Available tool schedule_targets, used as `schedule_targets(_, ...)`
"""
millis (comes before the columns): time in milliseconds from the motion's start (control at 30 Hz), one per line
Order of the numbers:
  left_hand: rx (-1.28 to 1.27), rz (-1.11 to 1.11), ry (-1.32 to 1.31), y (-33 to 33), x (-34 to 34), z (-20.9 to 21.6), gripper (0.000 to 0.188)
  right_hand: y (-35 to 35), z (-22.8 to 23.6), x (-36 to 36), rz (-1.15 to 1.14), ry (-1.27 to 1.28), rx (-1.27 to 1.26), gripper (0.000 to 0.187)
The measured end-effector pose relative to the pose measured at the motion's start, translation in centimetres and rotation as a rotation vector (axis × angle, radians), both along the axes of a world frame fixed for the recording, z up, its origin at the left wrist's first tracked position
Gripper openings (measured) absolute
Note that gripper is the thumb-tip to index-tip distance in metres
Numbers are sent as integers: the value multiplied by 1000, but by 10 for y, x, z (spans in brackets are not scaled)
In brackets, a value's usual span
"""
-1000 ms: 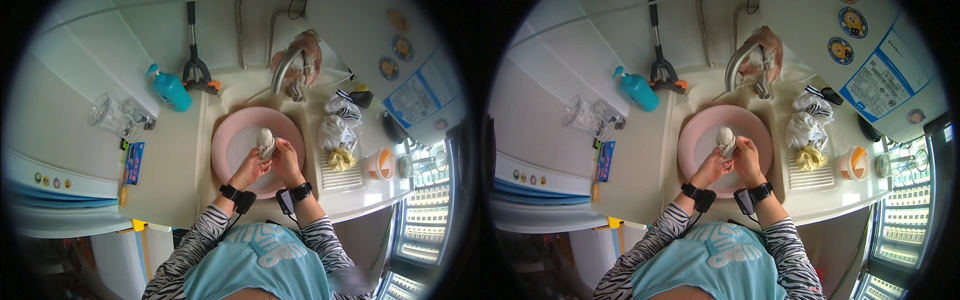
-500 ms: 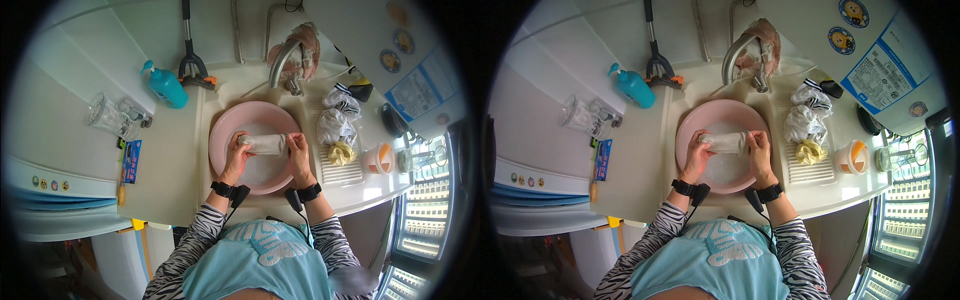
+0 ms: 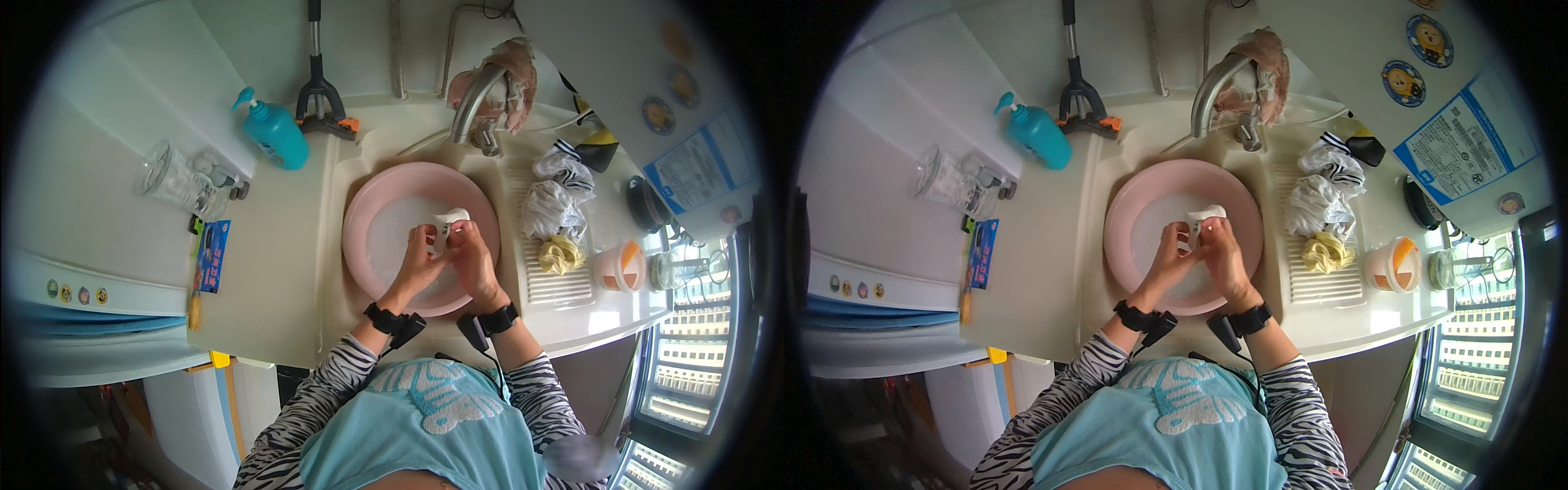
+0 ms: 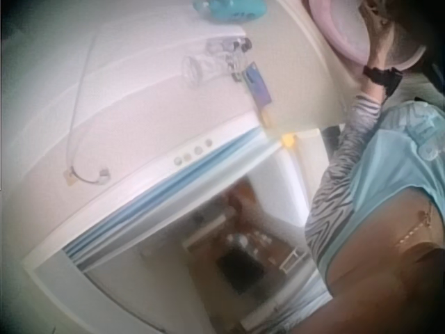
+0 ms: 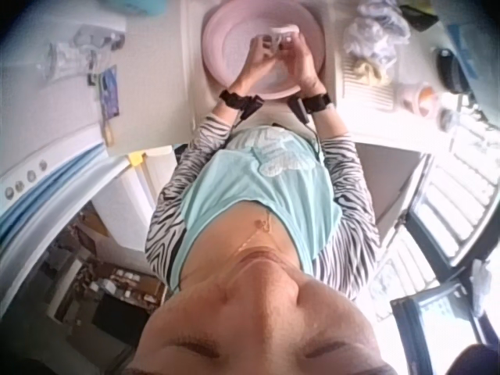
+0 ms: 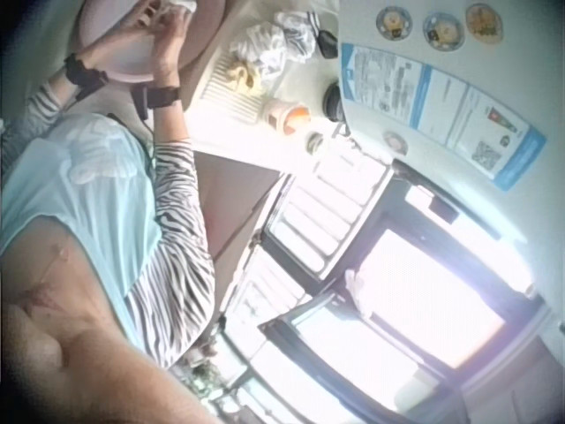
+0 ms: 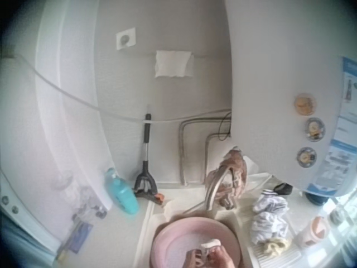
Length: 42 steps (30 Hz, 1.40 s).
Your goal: The person hand-washes a white garment in a pink basin at a kitchen sink. They rub the fabric with both hands, apply soap from a yellow sponge, rinse under running water, and wring out the garment. The garment is then placed on the sink edge.
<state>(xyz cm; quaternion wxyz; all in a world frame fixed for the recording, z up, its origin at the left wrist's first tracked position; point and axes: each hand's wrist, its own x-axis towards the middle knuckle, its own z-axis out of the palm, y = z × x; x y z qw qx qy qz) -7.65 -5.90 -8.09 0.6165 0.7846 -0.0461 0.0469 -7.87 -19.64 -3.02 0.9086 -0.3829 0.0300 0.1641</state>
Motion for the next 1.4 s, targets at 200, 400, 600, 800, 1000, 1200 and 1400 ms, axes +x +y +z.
schedule_targets(200,-294,76,148,-1,4,3,10,10,-12,3,-252,25,-327,21)
schedule_targets(400,-1206,-209,378,-6,-6,12,32,0,-43,12,-376,-169,-1015,23)
schedule_targets(600,-1142,-294,477,0,-5,19,36,2,-53,20,-268,-79,-1026,12)
schedule_targets(800,-911,-204,406,-1,-4,21,32,1,-37,13,-89,220,-398,14)
schedule_targets(1000,-552,-142,187,-8,-7,20,26,16,-41,15,-112,103,-206,16)
schedule_targets(1200,-485,36,135,3,6,13,20,19,-29,7,-140,219,-304,18)
schedule_targets(1400,-547,-31,498,9,12,8,24,18,-15,1,-58,212,-3,19)
